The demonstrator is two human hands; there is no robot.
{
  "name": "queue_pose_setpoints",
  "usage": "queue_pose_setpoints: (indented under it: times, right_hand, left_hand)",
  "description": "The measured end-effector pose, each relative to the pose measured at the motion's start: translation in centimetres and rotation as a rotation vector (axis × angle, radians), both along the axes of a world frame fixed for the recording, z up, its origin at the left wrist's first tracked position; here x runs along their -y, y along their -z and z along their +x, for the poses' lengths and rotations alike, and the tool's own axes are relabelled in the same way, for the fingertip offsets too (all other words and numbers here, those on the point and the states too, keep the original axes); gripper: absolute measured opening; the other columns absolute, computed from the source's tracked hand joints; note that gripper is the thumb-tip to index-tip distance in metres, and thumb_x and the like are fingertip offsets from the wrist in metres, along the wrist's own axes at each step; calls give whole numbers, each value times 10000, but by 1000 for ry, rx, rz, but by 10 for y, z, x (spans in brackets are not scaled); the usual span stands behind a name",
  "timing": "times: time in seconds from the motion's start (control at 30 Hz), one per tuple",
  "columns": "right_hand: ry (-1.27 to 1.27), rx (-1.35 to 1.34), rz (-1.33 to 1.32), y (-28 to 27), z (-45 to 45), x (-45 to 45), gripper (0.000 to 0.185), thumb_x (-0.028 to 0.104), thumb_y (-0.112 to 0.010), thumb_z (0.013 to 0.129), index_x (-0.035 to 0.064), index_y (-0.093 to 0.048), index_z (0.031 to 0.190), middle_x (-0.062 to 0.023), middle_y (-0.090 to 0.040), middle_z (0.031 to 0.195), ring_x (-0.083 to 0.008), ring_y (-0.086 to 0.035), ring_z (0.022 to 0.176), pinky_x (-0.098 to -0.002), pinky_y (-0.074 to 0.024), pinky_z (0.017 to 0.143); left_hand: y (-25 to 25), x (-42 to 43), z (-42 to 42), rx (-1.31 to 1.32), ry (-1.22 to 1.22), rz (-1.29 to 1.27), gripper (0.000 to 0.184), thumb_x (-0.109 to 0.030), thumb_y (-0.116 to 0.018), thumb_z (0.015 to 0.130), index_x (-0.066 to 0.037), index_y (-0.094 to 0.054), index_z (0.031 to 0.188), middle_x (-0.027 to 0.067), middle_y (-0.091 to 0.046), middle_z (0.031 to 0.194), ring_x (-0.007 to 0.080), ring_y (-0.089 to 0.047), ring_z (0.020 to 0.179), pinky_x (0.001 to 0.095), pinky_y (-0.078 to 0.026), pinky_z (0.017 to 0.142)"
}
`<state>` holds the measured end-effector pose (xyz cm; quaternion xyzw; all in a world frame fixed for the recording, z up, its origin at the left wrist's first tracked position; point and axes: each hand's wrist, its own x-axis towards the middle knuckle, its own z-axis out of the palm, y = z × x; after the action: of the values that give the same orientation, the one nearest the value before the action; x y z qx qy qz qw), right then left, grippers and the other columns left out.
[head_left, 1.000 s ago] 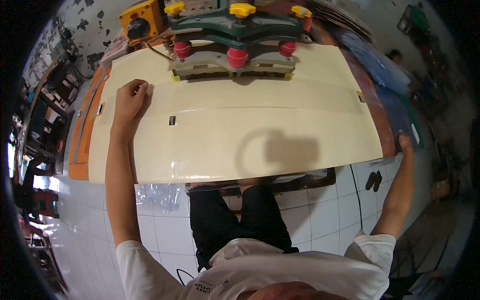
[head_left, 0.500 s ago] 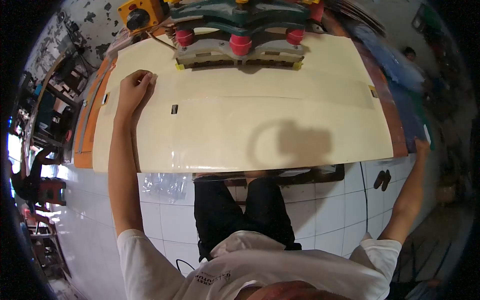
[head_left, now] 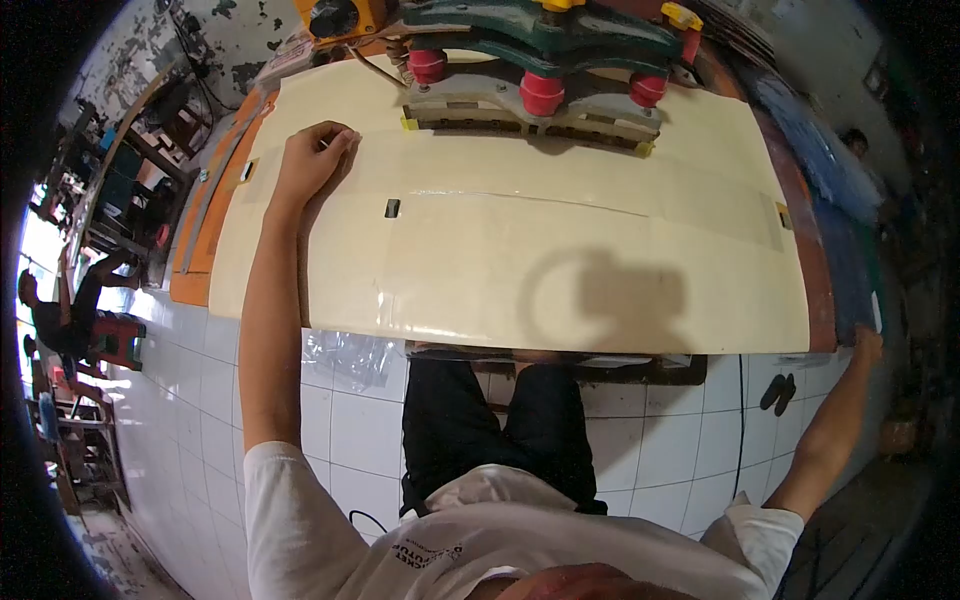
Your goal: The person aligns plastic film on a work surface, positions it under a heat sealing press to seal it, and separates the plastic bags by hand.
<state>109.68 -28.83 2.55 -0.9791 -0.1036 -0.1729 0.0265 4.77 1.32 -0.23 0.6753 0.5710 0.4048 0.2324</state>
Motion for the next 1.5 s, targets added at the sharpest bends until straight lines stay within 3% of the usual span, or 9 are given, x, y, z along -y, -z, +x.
queue_pose_setpoints:
  times: [0.43,0.53,0.67,0.73,0.93,1.1,1.27,1.47,1.5]
  right_hand:
    - [21,-302,459,0,17,15,646,557,-685,797,16,-712,1148,-186,-694,1170,-390,-656,1086,-480,-516,947]
    - [-80,214,221,-1,-37,6,398,358,-688,830,-26,-750,914,-208,-734,944,-399,-711,940,-505,-569,841]
    - [-72,161,87,19,14,6,551,493,-601,884,-7,-730,1076,-230,-698,1119,-422,-658,1079,-503,-534,913]
    - [-111,345,119,27,22,8,293,266,-655,820,-9,-753,845,-198,-738,912,-389,-731,856,-485,-600,747]
    - [-215,372,-84,23,5,9,275,261,-634,866,16,-754,835,-194,-736,908,-398,-728,863,-515,-597,734]
    - [-121,192,170,-9,-89,-7,305,192,-571,876,-28,-725,1021,-246,-702,1069,-419,-682,1005,-496,-556,883]
    - [-381,343,37,-2,-3,-7,315,212,-579,890,-39,-710,1027,-260,-692,1077,-445,-678,972,-469,-567,823]
    - [-571,-441,1205,-60,-38,-42,336,198,-483,957,-20,-536,1208,-233,-574,1246,-410,-587,1121,-456,-516,936]
    - [-588,-543,1334,-69,-49,-48,346,196,-467,968,-16,-507,1238,-228,-555,1274,-404,-572,1146,-454,-507,955]
  left_hand:
    - [-19,15,10,-158,-10,76,250,-189,-618,915,17,-722,1012,153,-726,859,205,-675,768,332,-531,744]
    - [-10,8,7,-53,-34,-16,246,-185,-617,913,12,-725,1013,152,-729,866,211,-679,782,332,-532,757]
    - [-4,4,2,-40,-7,30,239,-182,-621,909,4,-729,1012,147,-732,873,218,-680,791,332,-532,768]
    - [-9,6,3,-100,1,22,231,-181,-622,908,-5,-734,1008,141,-734,875,219,-679,794,332,-531,774]
    - [-7,5,3,-83,-4,22,238,-198,-622,907,-13,-737,1003,145,-736,877,226,-681,781,335,-535,768]
    - [-7,4,3,-89,-11,33,246,-196,-624,893,-7,-734,1005,153,-735,870,238,-691,777,342,-539,759]
    - [-7,7,5,-35,-20,14,251,-198,-630,883,-2,-733,1003,164,-733,870,257,-697,778,348,-542,758]
    - [-9,9,8,-134,-44,34,254,-209,-637,892,-5,-734,1010,176,-734,894,272,-702,799,356,-543,768]
    - [-7,8,8,-75,-18,58,213,-168,-630,922,27,-706,960,101,-669,802,172,-603,703,296,-475,649]
